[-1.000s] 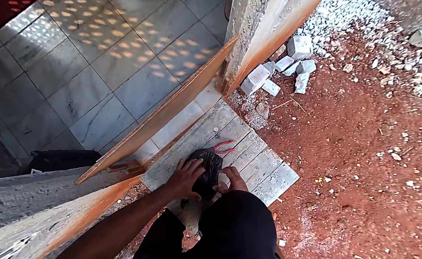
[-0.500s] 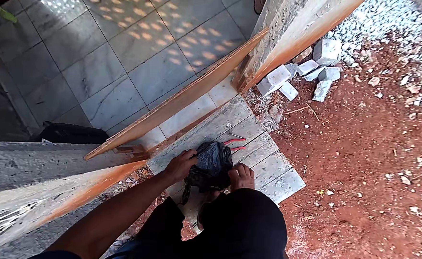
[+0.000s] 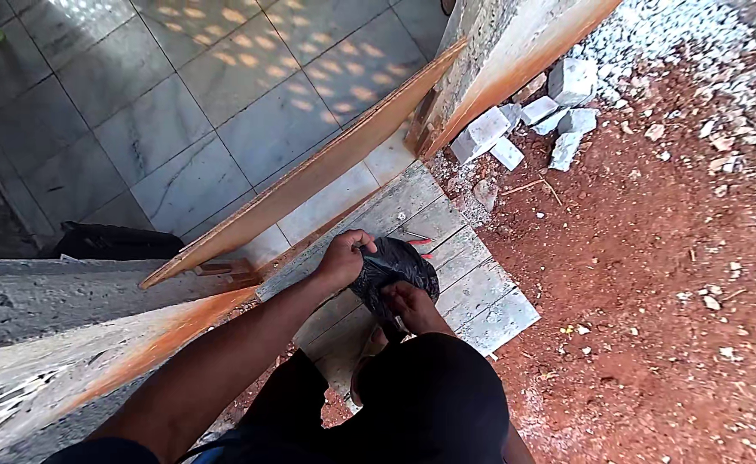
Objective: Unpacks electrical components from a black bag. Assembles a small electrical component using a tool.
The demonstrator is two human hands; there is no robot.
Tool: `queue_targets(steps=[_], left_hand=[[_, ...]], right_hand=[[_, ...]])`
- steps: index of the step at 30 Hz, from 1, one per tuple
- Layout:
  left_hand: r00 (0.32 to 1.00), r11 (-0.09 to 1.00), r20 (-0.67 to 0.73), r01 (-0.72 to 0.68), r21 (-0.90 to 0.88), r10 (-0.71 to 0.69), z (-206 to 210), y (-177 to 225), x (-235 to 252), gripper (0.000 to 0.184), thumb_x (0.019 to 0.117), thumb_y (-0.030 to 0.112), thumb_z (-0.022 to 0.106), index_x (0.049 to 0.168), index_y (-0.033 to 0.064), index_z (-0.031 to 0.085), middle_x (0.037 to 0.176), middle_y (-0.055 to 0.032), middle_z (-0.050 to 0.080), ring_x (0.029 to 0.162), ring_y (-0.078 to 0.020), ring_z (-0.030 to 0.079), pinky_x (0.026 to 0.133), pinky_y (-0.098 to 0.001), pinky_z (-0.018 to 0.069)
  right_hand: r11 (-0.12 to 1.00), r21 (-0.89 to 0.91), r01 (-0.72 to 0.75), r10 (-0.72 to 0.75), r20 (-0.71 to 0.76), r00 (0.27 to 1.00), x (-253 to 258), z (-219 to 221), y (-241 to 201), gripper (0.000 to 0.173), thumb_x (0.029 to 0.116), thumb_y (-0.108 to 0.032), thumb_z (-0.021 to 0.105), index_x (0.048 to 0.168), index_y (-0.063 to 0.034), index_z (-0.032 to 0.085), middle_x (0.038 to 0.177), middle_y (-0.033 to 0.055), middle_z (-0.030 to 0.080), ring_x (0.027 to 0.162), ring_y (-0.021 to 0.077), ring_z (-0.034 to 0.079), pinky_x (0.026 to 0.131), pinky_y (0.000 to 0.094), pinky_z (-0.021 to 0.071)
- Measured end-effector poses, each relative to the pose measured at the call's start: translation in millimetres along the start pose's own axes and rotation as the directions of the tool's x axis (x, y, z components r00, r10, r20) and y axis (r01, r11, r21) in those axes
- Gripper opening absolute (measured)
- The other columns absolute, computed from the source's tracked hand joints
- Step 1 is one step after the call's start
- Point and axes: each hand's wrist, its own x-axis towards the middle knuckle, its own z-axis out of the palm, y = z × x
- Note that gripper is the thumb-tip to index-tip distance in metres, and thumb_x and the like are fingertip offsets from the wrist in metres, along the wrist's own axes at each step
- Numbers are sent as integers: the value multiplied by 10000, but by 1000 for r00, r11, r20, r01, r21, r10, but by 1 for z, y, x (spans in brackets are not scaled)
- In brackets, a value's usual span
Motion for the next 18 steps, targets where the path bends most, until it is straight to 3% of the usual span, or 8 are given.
queue_targets(steps=[2,4,6,9,11,13,15,18], left_hand=[[990,987,82,-125,101,117,-7,-1,-3,333,978,-79,394,902,36,697,1310,-91,663,1287,-175,578,1096,-396,470],[958,952,186,-252,171,220,-11,-3,-10,340,993,-70,415,846,32,705,1290,-101,657,1265,-188,588,1085,-393,484],[915,921,285,-344,181,286,-12,-1,-14,321,987,-31,460,877,62,747,1337,-99,626,1255,-181,585,1039,-379,510],[847,879,437,-425,215,303,-11,-1,-16,267,974,182,613,1177,243,777,1573,-63,423,1312,-176,549,989,-429,556],[833,823,505,-439,359,224,-10,1,-17,308,979,416,659,1268,342,734,1664,-34,298,1272,-178,594,929,-470,587],[877,754,472,-366,545,85,-7,5,-18,402,1012,569,537,1213,305,763,1651,-40,339,1187,-229,647,901,-524,576],[942,706,336,-232,669,-9,-2,5,-19,595,1043,624,391,1069,172,777,1527,-87,494,1049,-292,690,845,-558,574],[984,634,177,-145,759,13,4,-1,-19,548,1039,554,491,951,82,755,1374,-107,613,957,-312,702,784,-552,578]], right_hand=[[964,-265,-4,-21,-89,996,1,-6,-5,308,1056,-138,454,1203,-69,716,1187,148,711,1093,301,696,979,528,553],[862,-506,-44,-73,-209,975,1,-10,-7,240,1015,-124,570,1214,-91,699,1190,177,692,909,384,727,745,592,596],[767,-637,-79,-151,-299,942,1,-16,-7,394,913,-94,708,1304,-93,661,1239,204,665,815,418,720,612,592,584],[684,-720,-119,-131,-281,951,3,-24,-14,872,692,-107,874,1487,-125,517,1452,224,528,1094,461,637,719,599,561],[626,-768,-135,-112,-260,959,5,-24,-15,1023,580,-201,938,1501,-136,497,1509,246,458,1204,481,564,774,620,531],[571,-805,-163,-81,-252,964,7,-23,-13,1051,520,-265,942,1473,-150,513,1469,258,472,1261,497,508,838,668,481],[544,-813,-210,10,-245,970,8,-22,-12,1066,518,-312,935,1482,-160,504,1465,247,494,1336,489,458,948,704,414],[588,-771,-244,101,-230,968,9,-20,-8,952,671,-509,889,1440,-69,541,1412,256,561,1350,473,474,1089,700,322]])
